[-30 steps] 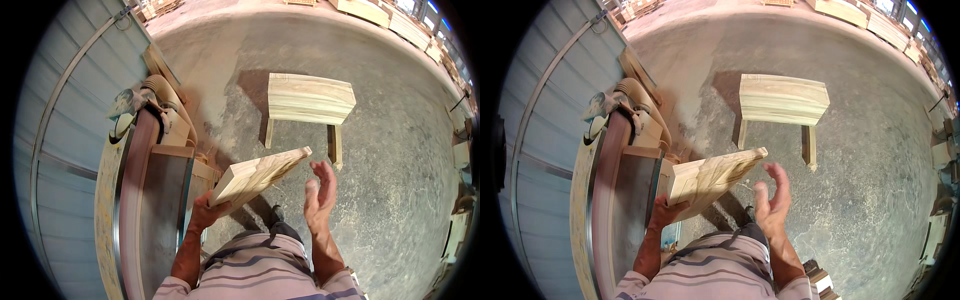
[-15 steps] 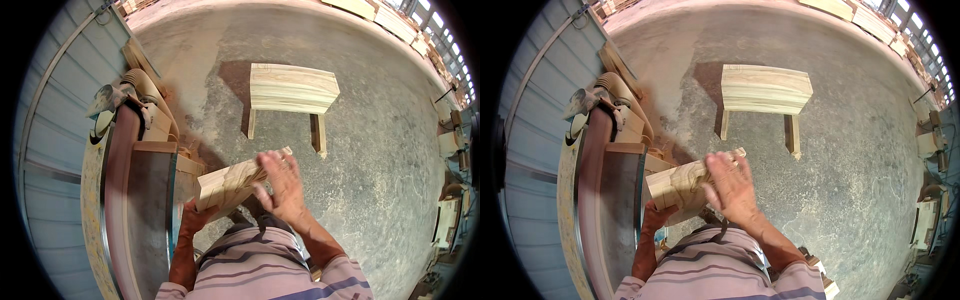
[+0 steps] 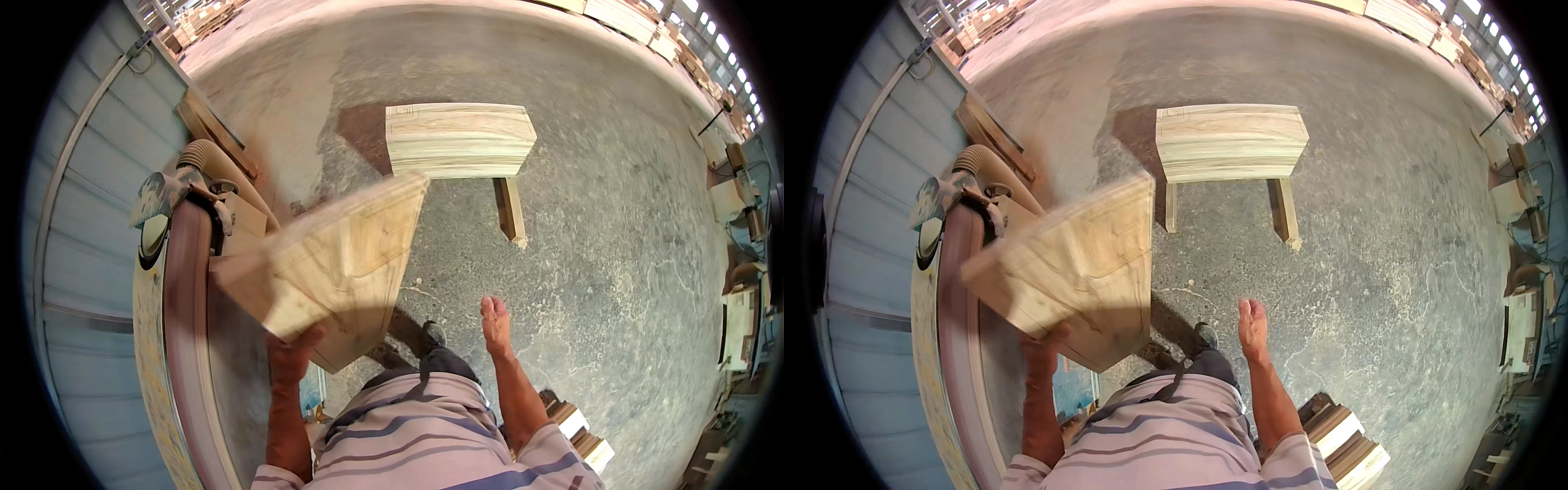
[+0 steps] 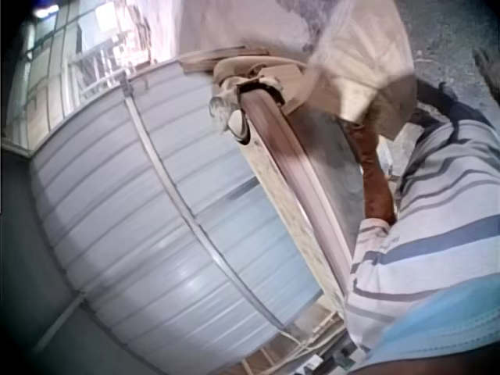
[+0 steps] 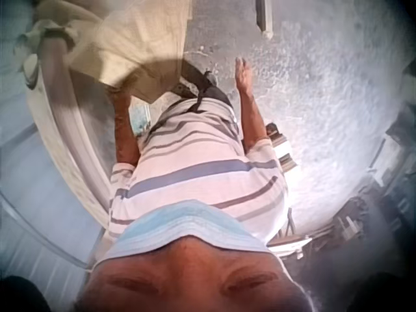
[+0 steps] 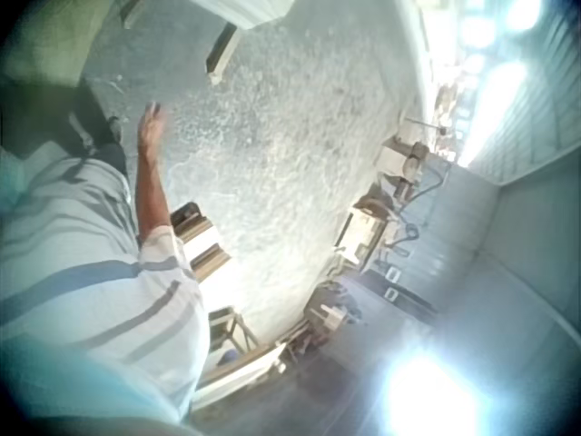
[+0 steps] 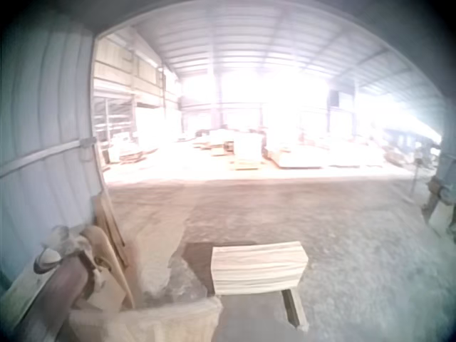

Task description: The person uses a belt sander to smooth the edges and surfaces of rectangular wooden panels. They handle the wood by hand, feeding it through the machine and flipping it to sand different sides. The person stacks the finished pieces on a nearby wooden stand.

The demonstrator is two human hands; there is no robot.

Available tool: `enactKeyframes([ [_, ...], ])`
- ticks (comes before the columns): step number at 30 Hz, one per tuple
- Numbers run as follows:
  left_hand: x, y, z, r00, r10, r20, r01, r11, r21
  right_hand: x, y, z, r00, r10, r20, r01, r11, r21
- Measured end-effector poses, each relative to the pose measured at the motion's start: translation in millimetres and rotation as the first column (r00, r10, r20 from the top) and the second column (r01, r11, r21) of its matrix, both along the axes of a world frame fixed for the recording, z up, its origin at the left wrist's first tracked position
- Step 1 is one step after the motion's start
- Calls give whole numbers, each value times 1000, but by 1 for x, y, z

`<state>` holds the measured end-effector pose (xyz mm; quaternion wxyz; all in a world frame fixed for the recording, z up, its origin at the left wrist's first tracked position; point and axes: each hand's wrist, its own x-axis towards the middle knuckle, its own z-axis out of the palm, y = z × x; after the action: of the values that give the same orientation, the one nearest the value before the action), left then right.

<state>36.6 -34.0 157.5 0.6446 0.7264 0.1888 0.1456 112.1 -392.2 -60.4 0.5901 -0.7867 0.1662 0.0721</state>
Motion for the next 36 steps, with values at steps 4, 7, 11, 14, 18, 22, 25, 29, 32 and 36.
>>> enactKeyframes([
  [4,12,3,19,945,309,112,-297,948,-111,-13,14,-43,907,-167,-385,305,894,329],
  [7,28,5,32,929,233,287,-127,930,-345,-10,29,-60,841,-303,-447,466,826,317],
  [11,51,-24,62,886,255,388,-49,883,-467,5,42,-43,805,-367,-465,593,498,633],
  [14,60,-31,71,879,281,385,-41,849,-527,20,33,-22,843,-396,-365,485,263,834],
  [18,75,-38,93,823,326,465,3,816,-577,32,25,-19,817,-433,-381,492,179,852],
  [22,88,-31,159,763,398,509,-94,848,-522,33,18,-37,775,-476,-415,539,155,828],
  [25,103,-12,170,748,362,556,-84,883,-461,37,3,-18,756,-507,-413,569,200,798],
  [29,133,-11,158,772,426,472,-188,862,-470,42,-34,-38,772,-518,-368,535,217,817],
  [32,160,-5,130,816,438,378,-277,869,-410,42,-61,-32,724,-600,-340,584,272,765],
  [36,188,9,112,857,442,265,-281,832,-479,45,-85,-30,688,-652,-319,596,257,761],
])
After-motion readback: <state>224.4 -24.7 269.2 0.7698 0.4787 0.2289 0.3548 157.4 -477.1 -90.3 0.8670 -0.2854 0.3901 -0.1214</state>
